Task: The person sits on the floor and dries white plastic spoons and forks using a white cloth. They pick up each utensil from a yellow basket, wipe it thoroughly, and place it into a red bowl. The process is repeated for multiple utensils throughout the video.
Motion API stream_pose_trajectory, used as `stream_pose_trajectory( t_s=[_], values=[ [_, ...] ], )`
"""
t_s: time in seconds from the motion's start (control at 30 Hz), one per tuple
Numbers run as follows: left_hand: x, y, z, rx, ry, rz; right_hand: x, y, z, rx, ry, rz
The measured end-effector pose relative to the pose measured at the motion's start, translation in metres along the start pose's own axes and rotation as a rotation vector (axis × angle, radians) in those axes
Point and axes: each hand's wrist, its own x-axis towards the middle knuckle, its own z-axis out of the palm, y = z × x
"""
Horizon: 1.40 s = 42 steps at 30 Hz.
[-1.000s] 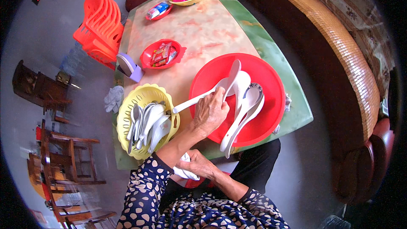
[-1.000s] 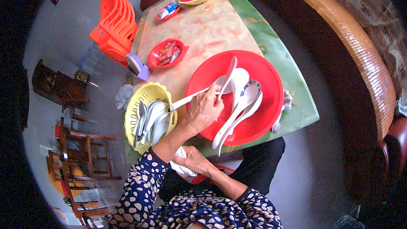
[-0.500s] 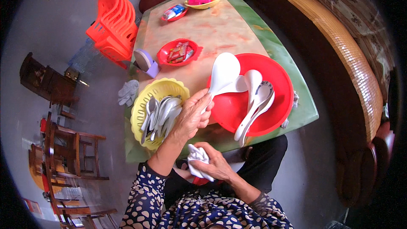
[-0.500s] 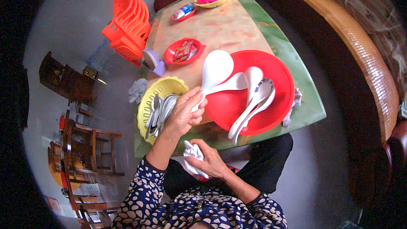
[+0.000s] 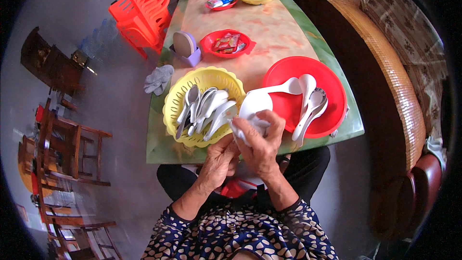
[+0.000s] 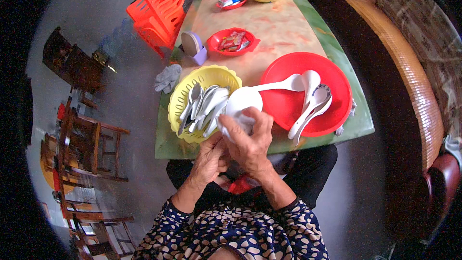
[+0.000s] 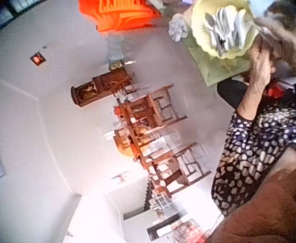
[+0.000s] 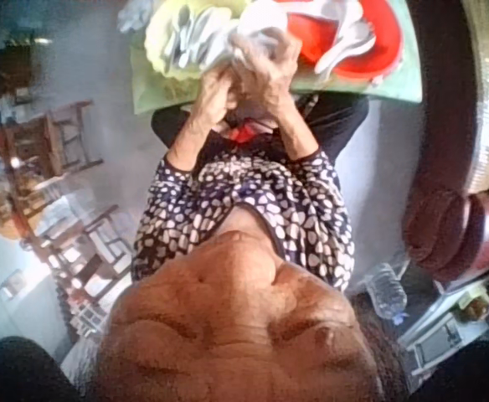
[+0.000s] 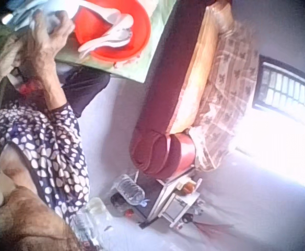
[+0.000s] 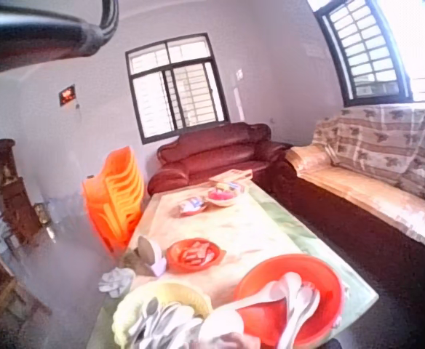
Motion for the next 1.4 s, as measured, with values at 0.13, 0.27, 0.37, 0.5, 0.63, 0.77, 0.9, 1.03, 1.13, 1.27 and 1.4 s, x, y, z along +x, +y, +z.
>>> stream_pose_trajectory(
  t_s=[0.13,0.27,0.37,0.5,0.63,0.77,0.9,1.03,1.13,1.27,1.4],
  values=[
    [-0.006,-0.005,-0.006,0.018,-0.003,0.117,0.015,0.004,0.008,0.161,0.018,0.112],
    [-0.012,-0.009,-0.008,0.043,-0.02,0.097,0.035,0.024,0.005,0.337,0.022,0.362],
    [-0.014,-0.014,-0.009,0.025,-0.025,0.05,0.034,0.038,0.012,0.584,0.057,0.585],
    [-0.012,-0.019,-0.013,-0.019,-0.015,0.047,0.021,0.027,0.013,0.141,0.006,0.223],
    [-0.012,-0.015,-0.015,-0.014,0.033,0.056,0.002,0.003,0.007,-0.011,-0.156,0.031],
    [-0.013,-0.014,-0.015,-0.044,0.094,0.05,-0.014,-0.001,0.006,-0.021,-0.279,-0.203],
    [-0.015,-0.014,-0.018,-0.05,0.027,0.015,0.002,0.008,0.007,-0.019,-0.179,-0.176],
    [-0.017,-0.018,-0.02,-0.058,0.003,0.039,0.021,0.024,0.015,0.147,-0.063,0.052],
    [-0.018,-0.02,-0.02,-0.025,-0.014,0.038,0.019,0.035,0.022,0.309,-0.051,0.312],
    [-0.018,-0.017,-0.017,-0.098,0.046,-0.027,0.012,0.017,0.016,0.115,-0.077,0.072],
    [-0.013,-0.012,-0.017,-0.167,0.078,-0.042,-0.007,0.004,0.012,0.109,-0.223,-0.072]
  ],
)
